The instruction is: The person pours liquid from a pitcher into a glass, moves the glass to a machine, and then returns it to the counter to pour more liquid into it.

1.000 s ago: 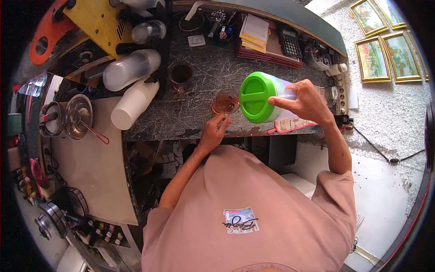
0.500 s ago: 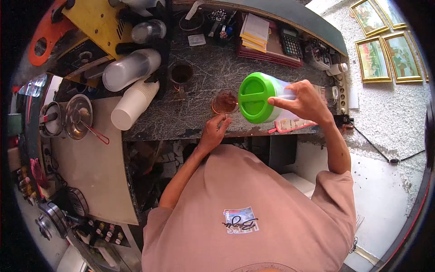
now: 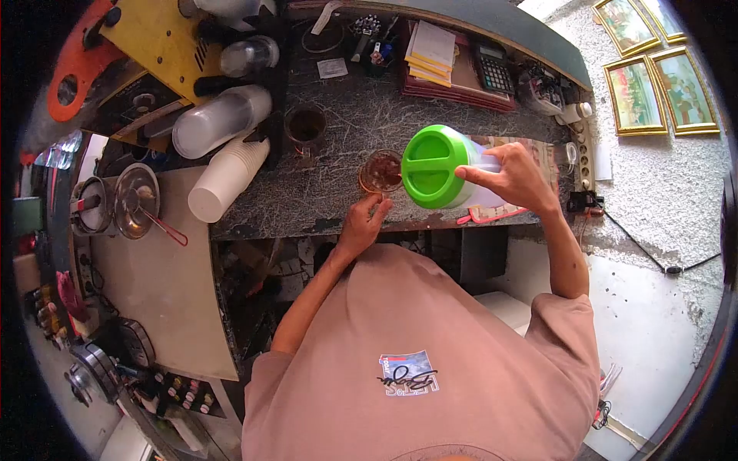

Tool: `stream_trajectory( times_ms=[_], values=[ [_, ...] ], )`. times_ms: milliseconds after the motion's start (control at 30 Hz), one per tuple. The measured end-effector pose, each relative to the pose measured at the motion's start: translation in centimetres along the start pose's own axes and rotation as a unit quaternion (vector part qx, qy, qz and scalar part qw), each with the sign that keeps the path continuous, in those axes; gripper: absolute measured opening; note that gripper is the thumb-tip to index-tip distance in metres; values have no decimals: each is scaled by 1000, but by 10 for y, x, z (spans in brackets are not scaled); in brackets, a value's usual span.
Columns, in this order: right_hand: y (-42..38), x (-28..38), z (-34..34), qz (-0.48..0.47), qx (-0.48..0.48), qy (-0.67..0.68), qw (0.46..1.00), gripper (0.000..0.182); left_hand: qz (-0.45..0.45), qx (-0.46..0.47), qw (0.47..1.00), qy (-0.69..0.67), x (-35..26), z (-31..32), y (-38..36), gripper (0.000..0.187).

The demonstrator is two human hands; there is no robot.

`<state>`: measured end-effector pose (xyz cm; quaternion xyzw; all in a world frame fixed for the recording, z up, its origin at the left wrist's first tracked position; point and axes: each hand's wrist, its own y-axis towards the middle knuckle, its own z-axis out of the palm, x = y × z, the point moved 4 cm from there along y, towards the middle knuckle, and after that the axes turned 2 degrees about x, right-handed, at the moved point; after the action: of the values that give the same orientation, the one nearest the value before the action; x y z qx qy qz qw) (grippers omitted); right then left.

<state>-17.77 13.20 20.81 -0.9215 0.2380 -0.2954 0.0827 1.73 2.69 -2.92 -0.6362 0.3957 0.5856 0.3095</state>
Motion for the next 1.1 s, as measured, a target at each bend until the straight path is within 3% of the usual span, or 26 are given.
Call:
stream_trajectory(
  times_ms=[167, 500, 600, 633, 700, 733, 767, 833, 900, 967, 1000, 1033, 1100],
  values=[
    [-10, -20, 7, 62, -21, 85, 994, 57, -15, 16, 1000, 1, 0, -1, -1, 32],
    [-37, -69, 21, 83, -101, 224, 966, 47, -51, 49, 997, -11, 5, -2, -1, 32],
    [-51, -114, 36, 67, -199, 422, 882, 47, -65, 47, 997, -7, -3, -2, -2, 33],
    [-53, -123, 42, 68, -200, 423, 881, 47, -86, 46, 995, -10, -4, -2, -2, 33],
    [-65, -142, 44, 59, -349, 561, 748, 51, -72, 45, 996, -12, 2, -2, -1, 33],
    [-70, -143, 42, 49, -398, 573, 714, 50, -58, 44, 997, -15, 5, -2, -2, 33],
    [-72, -149, 43, 51, -400, 574, 713, 50, -59, 47, 997, -15, 9, -2, -3, 33],
    [-82, -169, 46, 63, -486, 597, 635, 47, -80, 56, 995, -10, 12, -1, -3, 35],
    [-85, -181, 49, 61, -522, 579, 623, 43, -68, 42, 997, -9, 11, 1, -3, 33],
    [-89, -194, 50, 81, -619, 516, 586, 39, -55, 27, 998, -9, 9, 0, -4, 31],
    [-89, -199, 50, 78, -636, 486, 595, 26, -71, 33, 997, -4, 5, -2, -3, 30],
    [-88, -205, 51, 79, -637, 487, 593, 26, -88, 38, 995, 1, 3, -2, -3, 30],
    [-92, -224, 55, 110, -677, 482, 545, 24, -93, 35, 995, 5, 1, -2, -4, 29]
  ],
)
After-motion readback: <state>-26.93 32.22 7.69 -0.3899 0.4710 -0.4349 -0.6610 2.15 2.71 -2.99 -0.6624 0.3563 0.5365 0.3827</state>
